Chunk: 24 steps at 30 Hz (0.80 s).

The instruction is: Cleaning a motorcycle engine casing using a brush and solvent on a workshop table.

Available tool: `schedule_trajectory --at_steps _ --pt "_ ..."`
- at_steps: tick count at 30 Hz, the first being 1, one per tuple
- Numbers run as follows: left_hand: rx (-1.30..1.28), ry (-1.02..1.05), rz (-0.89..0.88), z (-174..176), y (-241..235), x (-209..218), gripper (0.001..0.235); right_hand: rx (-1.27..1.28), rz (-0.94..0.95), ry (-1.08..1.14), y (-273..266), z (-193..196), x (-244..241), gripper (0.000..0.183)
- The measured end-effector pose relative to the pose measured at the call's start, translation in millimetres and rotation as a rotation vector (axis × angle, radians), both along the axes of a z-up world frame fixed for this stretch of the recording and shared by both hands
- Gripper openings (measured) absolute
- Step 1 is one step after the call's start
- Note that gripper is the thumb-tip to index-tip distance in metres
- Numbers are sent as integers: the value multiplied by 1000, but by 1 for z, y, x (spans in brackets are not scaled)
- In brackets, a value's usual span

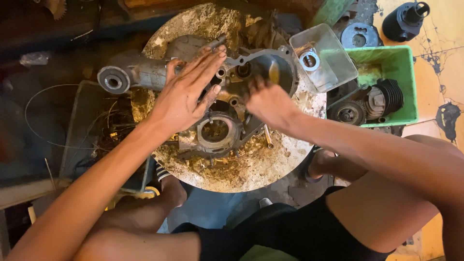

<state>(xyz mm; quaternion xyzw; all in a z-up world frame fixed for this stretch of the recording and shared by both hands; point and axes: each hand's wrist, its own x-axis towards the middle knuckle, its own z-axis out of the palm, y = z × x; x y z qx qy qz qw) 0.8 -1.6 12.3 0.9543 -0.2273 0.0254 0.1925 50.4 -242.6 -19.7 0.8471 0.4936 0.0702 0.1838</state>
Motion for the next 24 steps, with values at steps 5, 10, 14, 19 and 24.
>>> schedule_trajectory --at_steps 5,10,14,19,24 --pt "19 9 10 2 -1 -3 62 95 117 -197 -6 12 -8 26" --pt "22 -25 1 1 0 -1 66 124 143 -218 -14 28 -15 15" --pt "32 7 12 5 -1 -3 72 191 145 -187 -23 35 -13 20" --pt "42 -46 2 2 -1 -1 68 216 195 -135 -36 33 -12 30" --pt "23 -35 2 5 -2 -1 60 34 29 -125 -42 32 -15 20"
